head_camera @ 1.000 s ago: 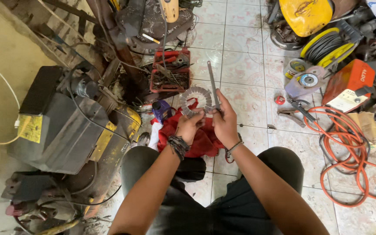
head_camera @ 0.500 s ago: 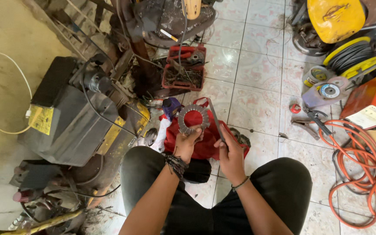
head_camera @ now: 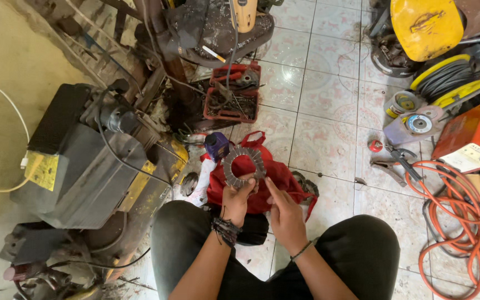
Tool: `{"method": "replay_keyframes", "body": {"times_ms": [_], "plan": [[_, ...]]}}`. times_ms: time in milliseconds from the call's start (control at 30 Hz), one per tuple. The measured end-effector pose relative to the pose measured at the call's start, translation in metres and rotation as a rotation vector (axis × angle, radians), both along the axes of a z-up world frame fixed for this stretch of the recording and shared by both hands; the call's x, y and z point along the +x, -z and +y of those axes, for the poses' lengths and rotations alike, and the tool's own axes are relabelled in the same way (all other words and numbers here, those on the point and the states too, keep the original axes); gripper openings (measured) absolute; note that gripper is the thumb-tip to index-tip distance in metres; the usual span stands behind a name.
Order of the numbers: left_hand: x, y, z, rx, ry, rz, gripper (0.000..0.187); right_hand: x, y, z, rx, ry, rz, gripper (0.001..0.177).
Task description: The person sits on the floor and holds a circular metal gear-like object in their left hand. Using a metal file in their right hand, they repeatedly file the outer edges of the object, rotating it to work on different sections.
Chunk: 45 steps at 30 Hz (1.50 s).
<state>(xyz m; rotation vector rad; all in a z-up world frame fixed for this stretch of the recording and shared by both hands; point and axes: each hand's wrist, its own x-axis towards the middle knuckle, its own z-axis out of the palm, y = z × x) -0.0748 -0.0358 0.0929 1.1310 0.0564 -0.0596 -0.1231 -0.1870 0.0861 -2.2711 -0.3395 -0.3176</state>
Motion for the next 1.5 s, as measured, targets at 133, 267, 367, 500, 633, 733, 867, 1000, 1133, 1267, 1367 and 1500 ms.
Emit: {"method": "replay_keyframes", "body": {"times_ms": [133,267,367,500,633,733,867,1000,1133,1267,1367,1500], "plan": [[0.009,0.019,0.005,-0.017,-0.061,0.050,0.027,0.003,-0.004,0.003,-0.025,0.002,0.039,0.065],[0.012,0.003,0.011,0.103,-0.128,0.056,0.027,0.006,-0.008,0.005,-0.045,-0.017,-0.002,0.062],[0.017,0.015,0.013,0.048,-0.156,0.066,0.029,0.006,-0.012,0.006,-0.011,-0.010,0.015,0.061],[0.021,0.017,0.012,-0.075,-0.226,0.085,0.031,0.007,-0.017,0.006,0.011,0.006,0.028,0.061],[0.025,0.037,0.012,-0.071,-0.231,0.071,0.030,0.007,-0.018,0.004,-0.010,0.010,0.030,0.062],[0.023,0.026,0.011,-0.073,-0.240,0.068,0.029,0.007,-0.018,0.003,-0.013,0.014,0.028,0.061],[0.023,0.025,0.013,-0.064,-0.252,0.074,0.027,0.006,-0.017,0.001,-0.026,0.008,0.038,0.062],[0.022,0.026,0.011,-0.045,-0.247,0.078,0.027,0.004,-0.014,0.000,-0.059,0.009,0.042,0.063],[0.013,0.021,-0.001,0.008,-0.190,0.080,0.023,0.007,-0.012,0.001,-0.037,0.033,0.044,0.063],[0.013,0.016,0.001,0.022,-0.244,0.075,0.022,0.006,-0.017,0.003,-0.056,0.013,0.039,0.063],[0.007,0.007,-0.008,0.052,-0.252,0.066,0.022,0.010,-0.021,0.004,-0.082,0.015,0.016,0.063],[0.017,0.037,0.001,0.061,-0.275,0.052,0.024,0.004,-0.038,0.007,-0.088,0.012,0.012,0.064]]}}
